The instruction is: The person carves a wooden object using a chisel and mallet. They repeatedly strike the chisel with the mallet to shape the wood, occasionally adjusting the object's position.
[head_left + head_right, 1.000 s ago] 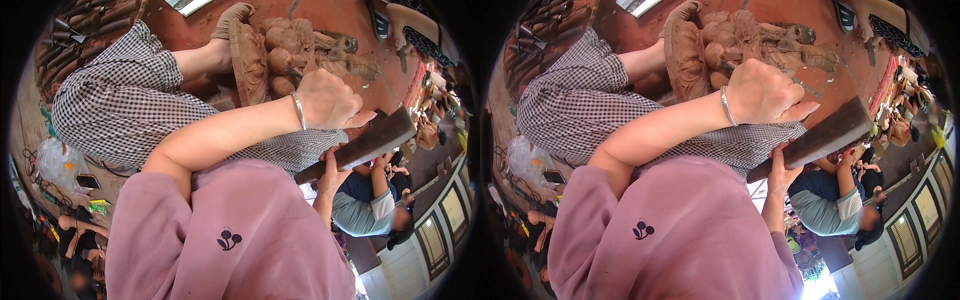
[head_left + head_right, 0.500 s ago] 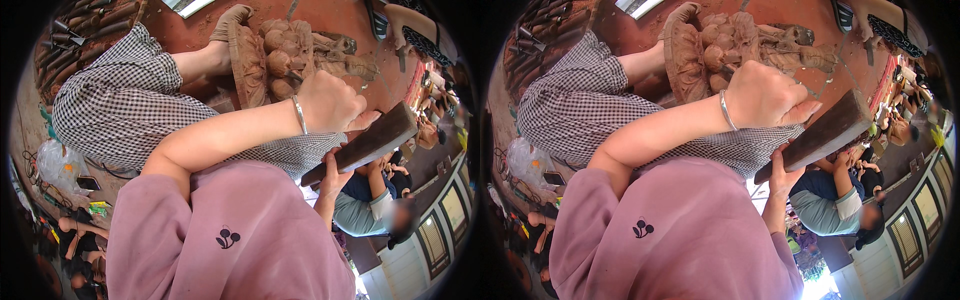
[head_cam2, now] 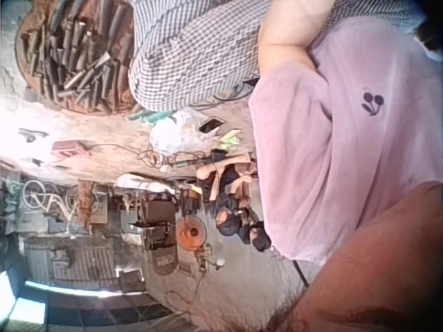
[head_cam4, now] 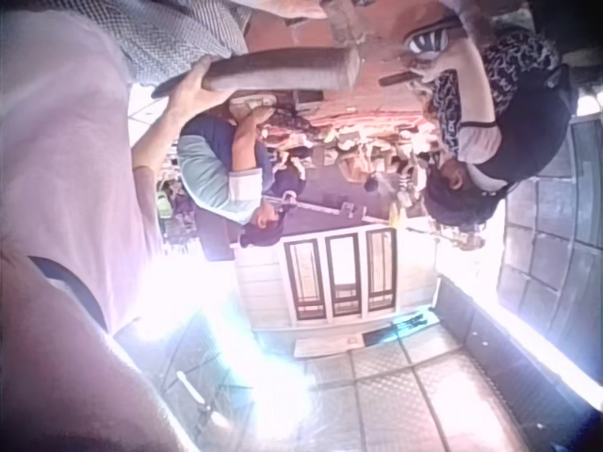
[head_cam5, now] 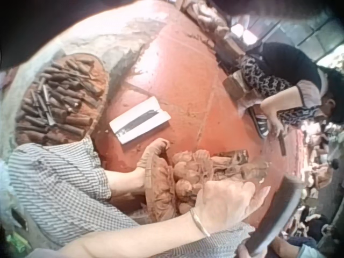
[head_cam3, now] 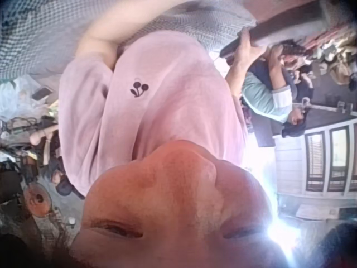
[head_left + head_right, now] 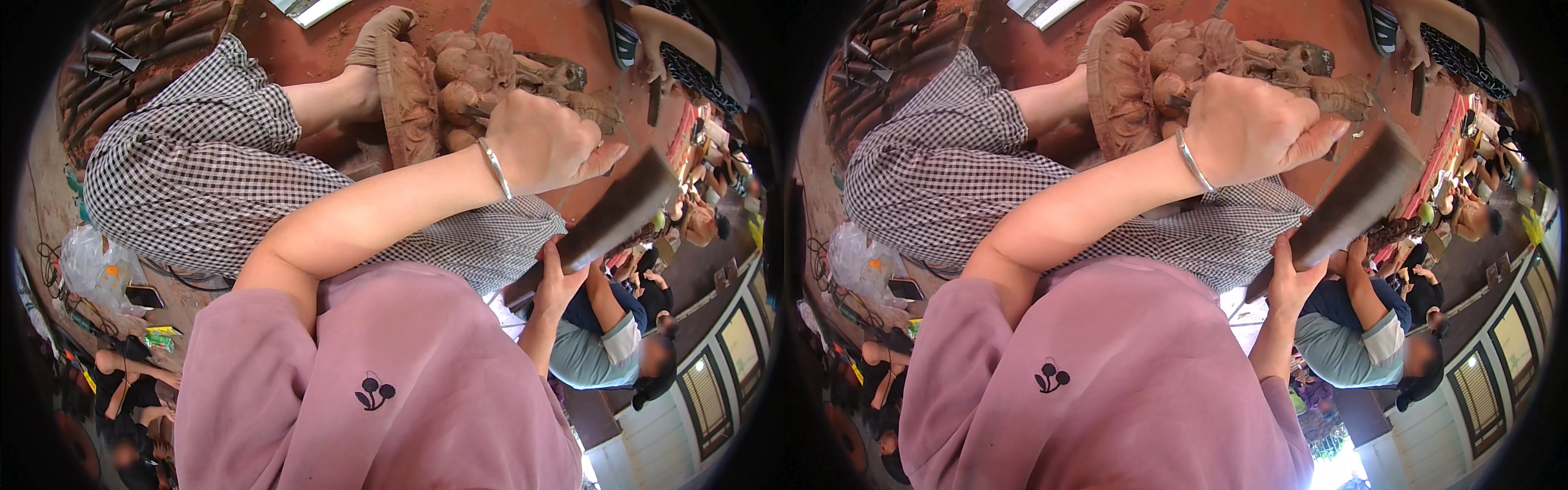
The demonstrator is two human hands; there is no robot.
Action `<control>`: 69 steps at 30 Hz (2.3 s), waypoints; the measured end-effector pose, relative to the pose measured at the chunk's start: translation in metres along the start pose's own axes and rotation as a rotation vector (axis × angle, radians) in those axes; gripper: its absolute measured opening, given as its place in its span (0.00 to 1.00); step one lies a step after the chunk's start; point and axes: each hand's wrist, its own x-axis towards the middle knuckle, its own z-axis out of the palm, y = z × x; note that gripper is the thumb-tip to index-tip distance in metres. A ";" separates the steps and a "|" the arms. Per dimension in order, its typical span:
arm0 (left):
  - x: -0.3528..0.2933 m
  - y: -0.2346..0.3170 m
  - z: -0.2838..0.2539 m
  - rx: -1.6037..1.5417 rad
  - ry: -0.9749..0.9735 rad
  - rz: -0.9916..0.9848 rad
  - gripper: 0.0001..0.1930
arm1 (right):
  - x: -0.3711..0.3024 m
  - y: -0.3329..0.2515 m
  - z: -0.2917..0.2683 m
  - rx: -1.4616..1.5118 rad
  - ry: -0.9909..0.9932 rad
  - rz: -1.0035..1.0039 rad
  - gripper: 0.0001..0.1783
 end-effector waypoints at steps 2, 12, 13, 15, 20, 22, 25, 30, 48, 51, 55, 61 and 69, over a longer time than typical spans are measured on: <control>0.002 -0.002 -0.005 -0.029 -0.025 -0.042 0.26 | -0.006 0.000 0.007 0.261 -0.034 0.010 0.23; -0.033 0.040 -0.015 -0.079 -0.569 -0.203 0.16 | -0.013 -0.007 0.022 0.273 -0.005 0.264 0.11; -0.037 0.038 -0.013 -0.062 -0.551 -0.185 0.14 | -0.010 0.008 0.015 0.264 -0.095 0.297 0.11; -0.045 0.029 -0.009 -0.066 -0.561 -0.113 0.11 | -0.006 0.021 0.018 0.423 -0.098 0.414 0.15; -0.035 0.013 -0.002 -0.004 -0.681 -0.054 0.12 | 0.010 0.025 0.002 0.676 -0.044 0.514 0.15; -0.023 0.013 0.003 -0.070 -0.704 -0.048 0.12 | 0.010 0.037 -0.006 0.734 -0.017 0.567 0.12; -0.019 0.010 0.006 -0.192 -0.703 -0.095 0.13 | 0.013 0.070 -0.007 0.899 -0.043 0.638 0.08; -0.014 0.005 -0.017 -0.086 -0.651 -0.095 0.13 | 0.045 0.110 0.038 1.106 -0.233 0.791 0.09; -0.020 0.026 -0.006 -0.066 -0.622 -0.037 0.16 | 0.062 0.164 0.078 1.213 -0.486 0.870 0.13; -0.019 0.020 -0.005 -0.063 -0.633 -0.020 0.15 | 0.062 0.160 0.079 1.195 -0.458 0.837 0.12; -0.024 0.019 -0.005 -0.076 -0.626 -0.006 0.14 | 0.058 0.157 0.077 1.160 -0.435 0.830 0.11; -0.020 0.023 -0.009 -0.053 -0.655 -0.020 0.14 | 0.056 0.152 0.078 1.145 -0.434 0.816 0.12; -0.025 0.018 -0.007 -0.080 -0.661 -0.025 0.13 | 0.055 0.155 0.077 1.108 -0.428 0.760 0.12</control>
